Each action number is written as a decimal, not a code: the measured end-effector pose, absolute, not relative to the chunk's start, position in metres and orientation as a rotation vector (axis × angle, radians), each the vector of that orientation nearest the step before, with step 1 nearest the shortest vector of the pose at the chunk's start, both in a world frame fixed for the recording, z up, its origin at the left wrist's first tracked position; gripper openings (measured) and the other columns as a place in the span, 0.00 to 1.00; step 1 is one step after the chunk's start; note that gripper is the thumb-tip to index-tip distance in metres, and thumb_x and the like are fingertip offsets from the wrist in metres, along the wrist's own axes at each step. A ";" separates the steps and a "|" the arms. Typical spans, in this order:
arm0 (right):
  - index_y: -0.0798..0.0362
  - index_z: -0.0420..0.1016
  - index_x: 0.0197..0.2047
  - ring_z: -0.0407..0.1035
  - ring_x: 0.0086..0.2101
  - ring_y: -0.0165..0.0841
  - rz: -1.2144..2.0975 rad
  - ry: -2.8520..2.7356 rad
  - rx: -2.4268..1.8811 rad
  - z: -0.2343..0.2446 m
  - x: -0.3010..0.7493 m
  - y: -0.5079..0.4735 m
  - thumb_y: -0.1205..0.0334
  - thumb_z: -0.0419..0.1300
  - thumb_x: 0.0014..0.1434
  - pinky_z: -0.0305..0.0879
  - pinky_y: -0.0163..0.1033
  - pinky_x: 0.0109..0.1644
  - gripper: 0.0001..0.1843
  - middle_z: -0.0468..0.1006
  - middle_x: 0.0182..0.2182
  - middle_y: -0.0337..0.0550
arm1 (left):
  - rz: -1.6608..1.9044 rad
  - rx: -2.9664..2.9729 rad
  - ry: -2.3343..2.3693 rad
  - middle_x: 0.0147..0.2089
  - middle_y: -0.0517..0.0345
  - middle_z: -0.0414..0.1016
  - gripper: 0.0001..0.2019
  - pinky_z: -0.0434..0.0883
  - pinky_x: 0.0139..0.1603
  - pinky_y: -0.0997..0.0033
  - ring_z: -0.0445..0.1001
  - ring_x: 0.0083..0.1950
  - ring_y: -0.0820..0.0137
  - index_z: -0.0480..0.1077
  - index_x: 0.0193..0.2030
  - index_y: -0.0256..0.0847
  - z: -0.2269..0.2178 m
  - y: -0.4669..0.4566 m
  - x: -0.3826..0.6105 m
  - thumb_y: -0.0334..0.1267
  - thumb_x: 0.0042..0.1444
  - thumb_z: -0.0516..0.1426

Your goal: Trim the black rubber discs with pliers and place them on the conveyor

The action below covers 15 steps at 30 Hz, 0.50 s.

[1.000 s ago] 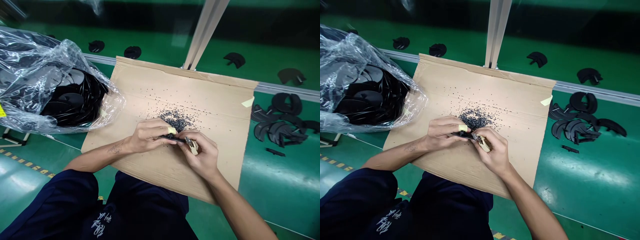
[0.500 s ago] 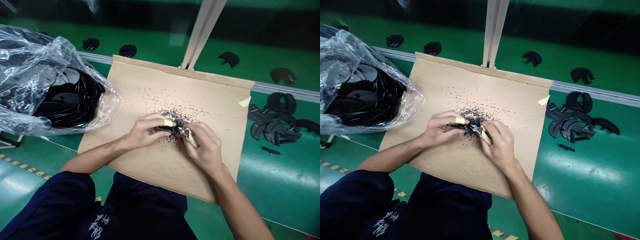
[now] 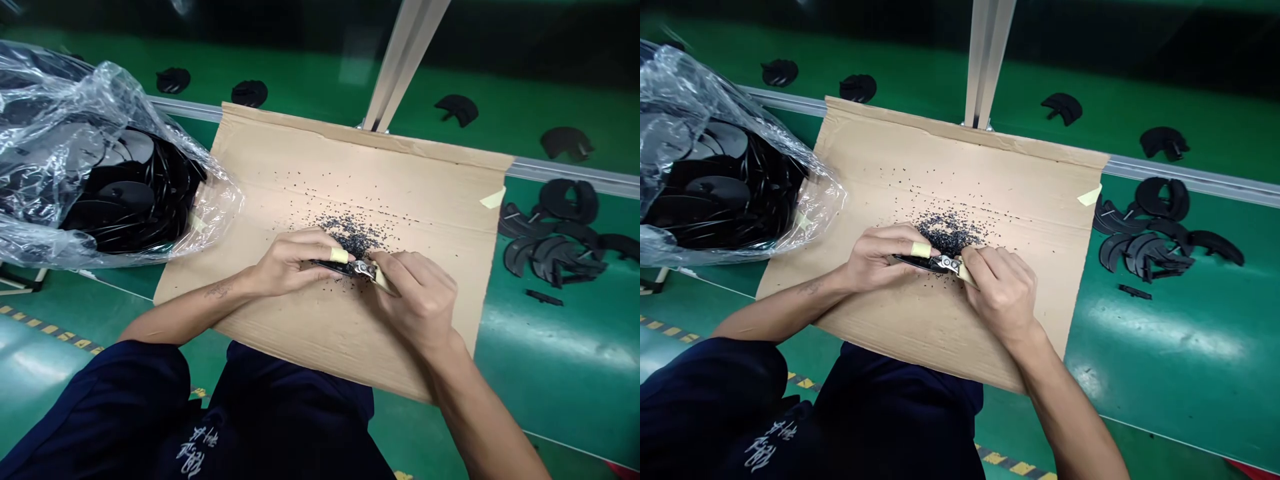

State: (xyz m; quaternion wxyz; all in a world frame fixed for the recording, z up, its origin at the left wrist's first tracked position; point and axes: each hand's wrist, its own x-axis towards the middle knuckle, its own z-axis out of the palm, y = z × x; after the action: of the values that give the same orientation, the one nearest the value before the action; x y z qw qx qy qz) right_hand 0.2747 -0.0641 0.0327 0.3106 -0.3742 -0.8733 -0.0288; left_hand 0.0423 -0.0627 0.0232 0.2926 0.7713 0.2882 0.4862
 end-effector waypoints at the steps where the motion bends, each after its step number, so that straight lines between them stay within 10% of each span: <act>1: 0.56 0.78 0.41 0.68 0.26 0.32 -0.041 -2.302 -0.986 0.033 0.275 -0.065 0.72 0.60 0.64 0.62 0.39 0.31 0.06 0.77 0.25 0.41 | 1.297 2.050 0.757 0.42 0.51 0.82 0.10 0.77 0.43 0.70 0.79 0.42 0.71 0.78 0.49 0.39 0.023 -0.063 0.043 0.35 0.62 0.64; 15: 0.53 0.76 0.49 0.67 0.34 0.37 0.122 -2.337 -1.136 0.021 0.273 -0.060 0.67 0.58 0.64 0.60 0.43 0.36 0.11 0.79 0.35 0.46 | 1.192 2.320 1.036 0.40 0.56 0.81 0.08 0.73 0.46 0.64 0.76 0.42 0.69 0.78 0.47 0.43 0.024 -0.063 0.041 0.34 0.60 0.65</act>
State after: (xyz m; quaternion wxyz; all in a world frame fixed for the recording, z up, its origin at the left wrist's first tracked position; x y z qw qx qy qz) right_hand 0.2728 -0.0598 0.0211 0.2671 -0.4208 -0.8657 0.0453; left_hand 0.0405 -0.0627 0.0240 0.1667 0.8151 0.3638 0.4188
